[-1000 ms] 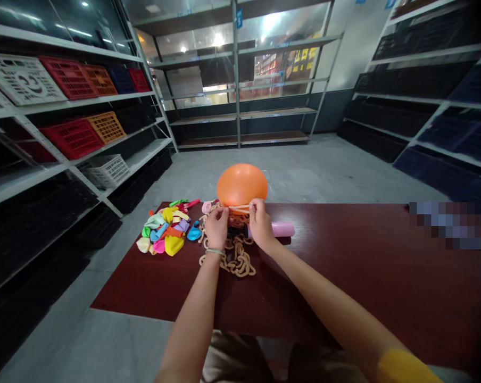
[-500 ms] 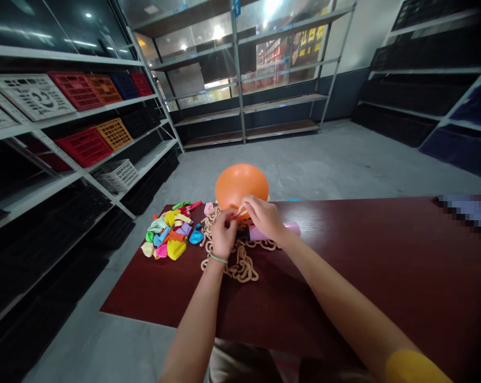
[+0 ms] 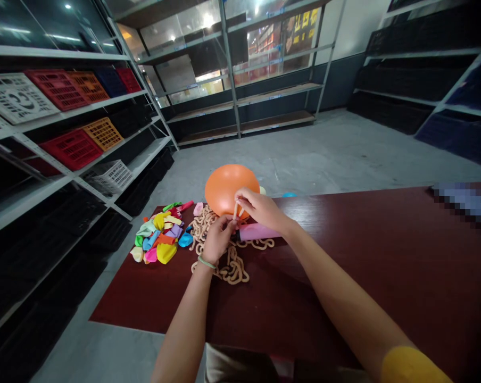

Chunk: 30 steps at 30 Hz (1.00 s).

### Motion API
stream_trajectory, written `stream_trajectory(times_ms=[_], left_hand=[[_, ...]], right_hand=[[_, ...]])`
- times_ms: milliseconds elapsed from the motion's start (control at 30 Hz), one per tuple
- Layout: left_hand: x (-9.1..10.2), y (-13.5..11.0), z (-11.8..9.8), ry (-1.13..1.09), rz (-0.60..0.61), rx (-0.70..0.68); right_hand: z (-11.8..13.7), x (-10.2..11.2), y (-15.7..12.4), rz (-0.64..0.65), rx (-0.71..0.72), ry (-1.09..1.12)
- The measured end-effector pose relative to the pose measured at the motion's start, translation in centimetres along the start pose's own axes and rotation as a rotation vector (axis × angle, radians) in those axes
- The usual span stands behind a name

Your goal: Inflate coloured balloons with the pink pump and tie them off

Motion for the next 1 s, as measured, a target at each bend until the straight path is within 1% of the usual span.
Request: stream_trajectory(times_ms=[100, 200, 267, 333, 400, 500, 567, 667, 767, 867, 1000], left_hand=[[0.1, 0.0, 0.1, 0.071, -0.08, -0.004], [0.0, -0.2, 0.1, 0.11, -0.119, -0.004], [0.0, -0.3, 0.1, 0.15, -0.135, -0.01], [-0.2, -0.4, 0.0, 0.223, -0.149, -0.042], [-0.3, -0.5, -0.2, 0.333, -0.177, -0.11], [-0.5, -0.7, -0.3, 0.483, -0.233, -0.238], [-0.7, -0.7, -0.3, 0.516, -0.251, -0.299], [-1.0, -0.7, -0.1, 0.499, -0.259, -0.337], [-0.9, -0.7, -0.1, 0.454, -0.291, -0.325], [-0.7, -0.8, -0.1, 0.411, -0.328, -0.257], [-0.4, -0.7, 0.1, 0.285, -0.3, -0.132]], right_hand=[[0.3, 0.1, 0.0, 0.001, -0.001, 0.108], [0.4, 0.3, 0.1, -0.024, -0.044, 0.246], [0.6, 0.5, 0.2, -0.034, -0.071, 0.28], [1.0, 0.6, 0.4, -0.051, -0.079, 0.289], [1.7, 0.6, 0.5, -0.047, -0.068, 0.294], [2.8, 0.1, 0.6, 0.011, -0.03, 0.279], [3.5, -0.4, 0.7, 0.06, 0.006, 0.237], [4.2, -1.1, 0.7, 0.103, 0.065, 0.135], [4.3, -1.4, 0.7, 0.128, 0.118, 0.044], [4.0, -0.8, 0.8, 0.148, 0.189, -0.007], [3.5, 0.9, 0.9, 0.053, 0.228, -0.129]])
Point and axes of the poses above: each hand's wrist, its own y-axis towards the middle knuckle, its own x-axis out of the back of the hand, z = x × y, the point moved 3 cm from there along y, towards the middle knuckle, and after that the axes turned 15 degrees about x, right-handed, at the moved point
